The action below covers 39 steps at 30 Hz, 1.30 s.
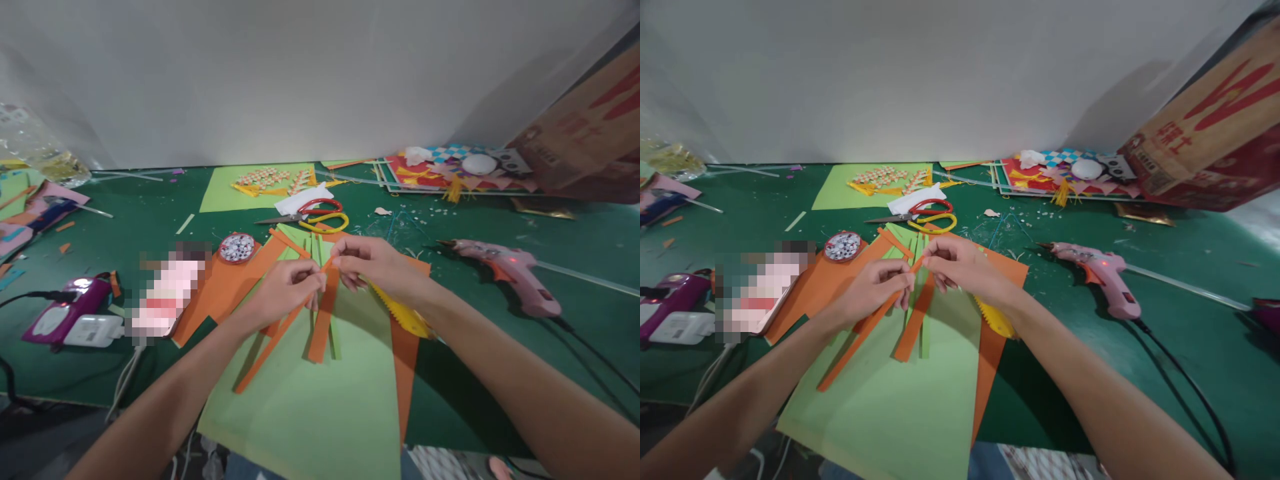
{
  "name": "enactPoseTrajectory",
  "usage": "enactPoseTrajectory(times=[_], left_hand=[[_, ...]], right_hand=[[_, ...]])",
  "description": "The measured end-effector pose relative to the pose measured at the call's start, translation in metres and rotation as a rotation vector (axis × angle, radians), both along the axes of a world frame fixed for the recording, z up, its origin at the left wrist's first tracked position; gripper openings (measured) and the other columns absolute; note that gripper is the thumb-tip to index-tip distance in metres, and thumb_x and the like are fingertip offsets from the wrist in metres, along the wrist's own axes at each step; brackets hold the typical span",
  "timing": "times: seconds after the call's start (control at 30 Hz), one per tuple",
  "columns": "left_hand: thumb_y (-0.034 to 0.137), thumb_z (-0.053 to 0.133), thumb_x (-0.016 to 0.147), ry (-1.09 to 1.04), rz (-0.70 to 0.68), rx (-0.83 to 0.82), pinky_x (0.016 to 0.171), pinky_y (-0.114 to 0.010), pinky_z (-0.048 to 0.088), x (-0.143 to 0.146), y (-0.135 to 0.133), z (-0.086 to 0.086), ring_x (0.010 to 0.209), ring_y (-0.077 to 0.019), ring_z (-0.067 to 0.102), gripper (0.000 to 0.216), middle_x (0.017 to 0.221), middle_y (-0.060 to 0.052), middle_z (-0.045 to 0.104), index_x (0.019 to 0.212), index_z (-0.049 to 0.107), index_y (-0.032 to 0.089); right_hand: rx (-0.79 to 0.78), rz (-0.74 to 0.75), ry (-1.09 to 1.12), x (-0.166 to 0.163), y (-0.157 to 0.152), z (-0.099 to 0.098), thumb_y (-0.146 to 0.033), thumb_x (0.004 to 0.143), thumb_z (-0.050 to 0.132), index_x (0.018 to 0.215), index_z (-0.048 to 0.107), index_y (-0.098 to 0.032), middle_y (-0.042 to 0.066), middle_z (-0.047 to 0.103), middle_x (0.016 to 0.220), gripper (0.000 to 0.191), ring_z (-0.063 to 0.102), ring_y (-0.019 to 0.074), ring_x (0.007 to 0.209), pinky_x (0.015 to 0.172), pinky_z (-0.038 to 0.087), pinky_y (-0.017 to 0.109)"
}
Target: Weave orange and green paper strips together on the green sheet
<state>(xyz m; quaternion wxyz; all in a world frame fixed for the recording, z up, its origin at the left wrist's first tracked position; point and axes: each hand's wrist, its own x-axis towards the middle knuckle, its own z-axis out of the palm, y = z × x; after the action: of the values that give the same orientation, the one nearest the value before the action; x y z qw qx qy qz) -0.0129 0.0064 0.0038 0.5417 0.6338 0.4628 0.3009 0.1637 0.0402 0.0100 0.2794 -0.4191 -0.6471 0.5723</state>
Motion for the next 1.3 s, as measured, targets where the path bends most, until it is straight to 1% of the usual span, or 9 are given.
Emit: enactPoseTrajectory(times=[0.07, 0.17, 0.23, 0.37, 0.47, 0.7, 0.97, 1.13, 1.3], left_hand=[[0.026, 0.047, 0.081, 0.023, 0.009, -0.005, 0.042, -0.018, 0.032, -0.0004, 0.0001, 0.0003, 0.042, -0.0067, 0.046, 0.018, 0.050, 0.004, 0.056, 0.067, 0.052, 0.017], [0.032, 0.048, 0.084, 0.063, 0.018, -0.001, 0.037, -0.019, 0.024, -0.0003, -0.0002, 0.0011, 0.038, -0.0053, 0.034, 0.021, 0.054, 0.004, 0.060, 0.070, 0.054, 0.017], [0.031, 0.049, 0.084, 0.071, 0.010, 0.016, 0.040, -0.020, 0.025, 0.0003, -0.0004, 0.0009, 0.041, -0.0059, 0.037, 0.023, 0.056, 0.002, 0.062, 0.067, 0.054, 0.017], [0.029, 0.049, 0.084, 0.061, -0.002, 0.018, 0.047, -0.021, 0.031, 0.0015, -0.0003, -0.0005, 0.054, -0.0097, 0.052, 0.024, 0.060, -0.002, 0.066, 0.063, 0.053, 0.017], [0.030, 0.050, 0.083, 0.051, -0.001, -0.006, 0.049, -0.021, 0.033, 0.0016, -0.0005, -0.0003, 0.057, -0.0110, 0.055, 0.023, 0.062, -0.003, 0.067, 0.065, 0.054, 0.017], [0.030, 0.051, 0.083, 0.061, 0.000, -0.027, 0.047, -0.021, 0.031, 0.0009, -0.0004, -0.0001, 0.055, -0.0107, 0.054, 0.022, 0.060, -0.003, 0.066, 0.065, 0.055, 0.016], [0.033, 0.050, 0.083, 0.084, 0.011, -0.021, 0.041, -0.020, 0.024, 0.0012, -0.0007, -0.0003, 0.042, -0.0062, 0.035, 0.024, 0.058, -0.001, 0.064, 0.065, 0.051, 0.017], [0.034, 0.050, 0.083, 0.109, 0.017, 0.011, 0.042, -0.021, 0.023, 0.0012, -0.0009, 0.0004, 0.043, -0.0066, 0.034, 0.025, 0.057, -0.001, 0.063, 0.064, 0.048, 0.017], [0.032, 0.052, 0.080, 0.101, 0.013, 0.007, 0.044, -0.021, 0.024, 0.0016, -0.0010, -0.0020, 0.045, -0.0070, 0.035, 0.022, 0.057, 0.000, 0.062, 0.064, 0.051, 0.017]], right_hand=[[-0.013, -0.013, 0.037, -0.0006, -0.0004, -0.0010, -0.034, 0.073, 0.057, 0.069, 0.051, -0.019, -0.006, 0.046, 0.045, 0.017, 0.045, 0.0081, 0.041, 0.043, 0.030, 0.023], [-0.033, 0.018, 0.042, -0.0017, -0.0021, -0.0023, -0.038, 0.075, 0.059, 0.068, 0.051, -0.019, -0.005, 0.048, 0.048, 0.022, 0.047, 0.0082, 0.043, 0.043, 0.030, 0.023], [-0.035, 0.048, 0.032, -0.0019, -0.0030, -0.0032, -0.039, 0.076, 0.059, 0.066, 0.051, -0.018, -0.005, 0.048, 0.049, 0.024, 0.048, 0.0084, 0.044, 0.044, 0.031, 0.023], [-0.022, 0.054, 0.005, -0.0013, -0.0030, -0.0049, -0.038, 0.076, 0.060, 0.066, 0.051, -0.019, -0.004, 0.049, 0.048, 0.023, 0.047, 0.0085, 0.043, 0.046, 0.032, 0.023], [-0.020, 0.044, -0.008, -0.0011, -0.0020, -0.0056, -0.038, 0.075, 0.060, 0.066, 0.051, -0.019, -0.004, 0.048, 0.047, 0.023, 0.046, 0.0085, 0.042, 0.045, 0.031, 0.023], [-0.020, 0.040, -0.012, -0.0018, -0.0022, -0.0046, -0.040, 0.074, 0.062, 0.065, 0.052, -0.019, -0.004, 0.049, 0.046, 0.025, 0.044, 0.0086, 0.042, 0.045, 0.030, 0.024], [-0.033, 0.024, -0.018, -0.0020, -0.0030, -0.0033, -0.042, 0.071, 0.065, 0.064, 0.052, -0.018, -0.004, 0.049, 0.047, 0.028, 0.044, 0.0088, 0.042, 0.046, 0.030, 0.024], [-0.033, 0.020, -0.008, -0.0028, -0.0040, -0.0020, -0.040, 0.073, 0.064, 0.065, 0.051, -0.018, -0.005, 0.048, 0.046, 0.026, 0.045, 0.0083, 0.042, 0.046, 0.030, 0.023], [-0.042, 0.006, 0.025, -0.0021, -0.0038, -0.0014, -0.040, 0.074, 0.064, 0.066, 0.054, -0.018, -0.005, 0.050, 0.048, 0.026, 0.047, 0.0086, 0.043, 0.046, 0.031, 0.023]])
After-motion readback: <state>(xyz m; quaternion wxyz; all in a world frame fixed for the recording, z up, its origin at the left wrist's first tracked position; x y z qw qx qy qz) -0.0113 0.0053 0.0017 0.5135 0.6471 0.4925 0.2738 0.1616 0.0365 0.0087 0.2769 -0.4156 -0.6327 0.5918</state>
